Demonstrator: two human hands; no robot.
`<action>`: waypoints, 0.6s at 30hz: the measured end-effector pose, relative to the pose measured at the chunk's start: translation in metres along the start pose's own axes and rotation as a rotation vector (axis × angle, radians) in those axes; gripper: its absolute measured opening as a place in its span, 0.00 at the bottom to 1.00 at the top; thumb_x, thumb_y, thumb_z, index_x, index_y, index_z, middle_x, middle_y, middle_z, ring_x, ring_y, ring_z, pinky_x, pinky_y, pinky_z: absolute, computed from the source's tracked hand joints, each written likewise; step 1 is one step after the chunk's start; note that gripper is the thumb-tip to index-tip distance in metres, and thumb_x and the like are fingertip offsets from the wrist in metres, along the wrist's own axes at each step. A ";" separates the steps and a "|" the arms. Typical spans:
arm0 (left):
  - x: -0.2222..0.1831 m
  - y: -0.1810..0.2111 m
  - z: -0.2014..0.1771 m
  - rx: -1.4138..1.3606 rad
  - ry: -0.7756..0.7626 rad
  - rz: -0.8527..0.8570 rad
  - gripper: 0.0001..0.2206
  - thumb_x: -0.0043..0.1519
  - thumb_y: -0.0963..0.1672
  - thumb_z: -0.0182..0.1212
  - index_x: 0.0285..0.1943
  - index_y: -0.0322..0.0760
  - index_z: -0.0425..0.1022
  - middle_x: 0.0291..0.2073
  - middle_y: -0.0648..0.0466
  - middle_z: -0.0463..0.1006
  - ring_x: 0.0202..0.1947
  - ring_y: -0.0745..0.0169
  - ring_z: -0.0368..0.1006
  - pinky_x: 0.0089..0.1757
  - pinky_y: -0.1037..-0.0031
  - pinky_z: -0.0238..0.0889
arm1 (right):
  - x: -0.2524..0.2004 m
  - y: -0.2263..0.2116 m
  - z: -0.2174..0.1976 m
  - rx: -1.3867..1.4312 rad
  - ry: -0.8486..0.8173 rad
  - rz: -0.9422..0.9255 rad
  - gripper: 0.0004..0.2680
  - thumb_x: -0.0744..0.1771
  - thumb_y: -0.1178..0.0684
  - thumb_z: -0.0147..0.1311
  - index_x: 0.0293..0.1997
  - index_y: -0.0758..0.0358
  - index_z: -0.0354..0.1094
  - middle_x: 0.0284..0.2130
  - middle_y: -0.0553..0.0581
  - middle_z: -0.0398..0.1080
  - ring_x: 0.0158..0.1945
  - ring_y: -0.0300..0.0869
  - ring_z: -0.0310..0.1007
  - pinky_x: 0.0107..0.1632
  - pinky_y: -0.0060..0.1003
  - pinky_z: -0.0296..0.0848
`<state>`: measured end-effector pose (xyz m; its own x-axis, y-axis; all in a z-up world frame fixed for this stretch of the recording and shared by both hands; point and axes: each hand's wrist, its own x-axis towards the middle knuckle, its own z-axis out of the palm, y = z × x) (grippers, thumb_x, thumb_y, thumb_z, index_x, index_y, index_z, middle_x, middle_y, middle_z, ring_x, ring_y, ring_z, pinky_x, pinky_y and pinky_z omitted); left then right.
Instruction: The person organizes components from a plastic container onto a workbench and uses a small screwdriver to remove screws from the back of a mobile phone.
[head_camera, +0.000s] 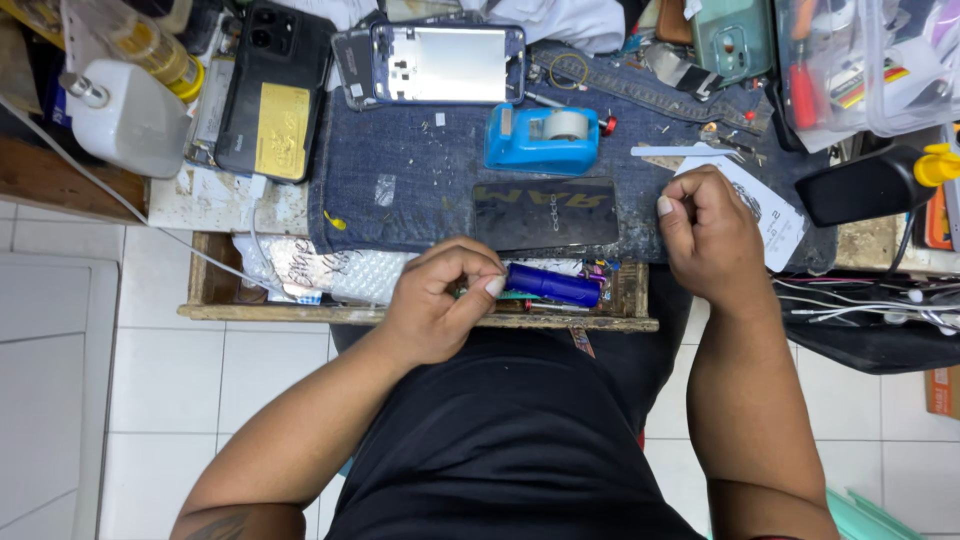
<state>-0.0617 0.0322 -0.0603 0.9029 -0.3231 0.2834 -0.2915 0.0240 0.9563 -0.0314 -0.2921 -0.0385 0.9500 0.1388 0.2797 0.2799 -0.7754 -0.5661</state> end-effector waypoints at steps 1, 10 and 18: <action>0.000 0.000 0.003 0.008 -0.005 0.020 0.01 0.65 0.38 0.62 0.42 0.32 0.75 0.41 0.51 0.79 0.36 0.67 0.74 0.40 0.77 0.68 | -0.002 0.001 0.001 0.018 0.019 -0.002 0.04 0.71 0.61 0.56 0.45 0.65 0.64 0.36 0.58 0.70 0.35 0.46 0.71 0.41 0.39 0.70; -0.002 0.001 0.018 0.035 -0.006 0.082 0.02 0.66 0.39 0.62 0.43 0.32 0.75 0.38 0.51 0.79 0.37 0.65 0.76 0.41 0.75 0.70 | -0.017 -0.017 0.018 0.260 0.017 -0.112 0.02 0.71 0.62 0.51 0.45 0.67 0.61 0.37 0.58 0.70 0.35 0.40 0.68 0.41 0.33 0.68; 0.002 0.012 0.019 0.080 0.002 0.141 0.04 0.67 0.41 0.63 0.45 0.33 0.76 0.40 0.52 0.79 0.39 0.61 0.79 0.42 0.74 0.73 | -0.034 -0.061 0.032 0.394 -0.021 -0.143 0.02 0.70 0.63 0.51 0.45 0.66 0.61 0.39 0.57 0.70 0.35 0.36 0.68 0.40 0.29 0.69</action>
<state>-0.0696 0.0145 -0.0498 0.8517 -0.3203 0.4147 -0.4396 -0.0061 0.8982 -0.0762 -0.2291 -0.0384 0.8992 0.2438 0.3633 0.4368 -0.4532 -0.7770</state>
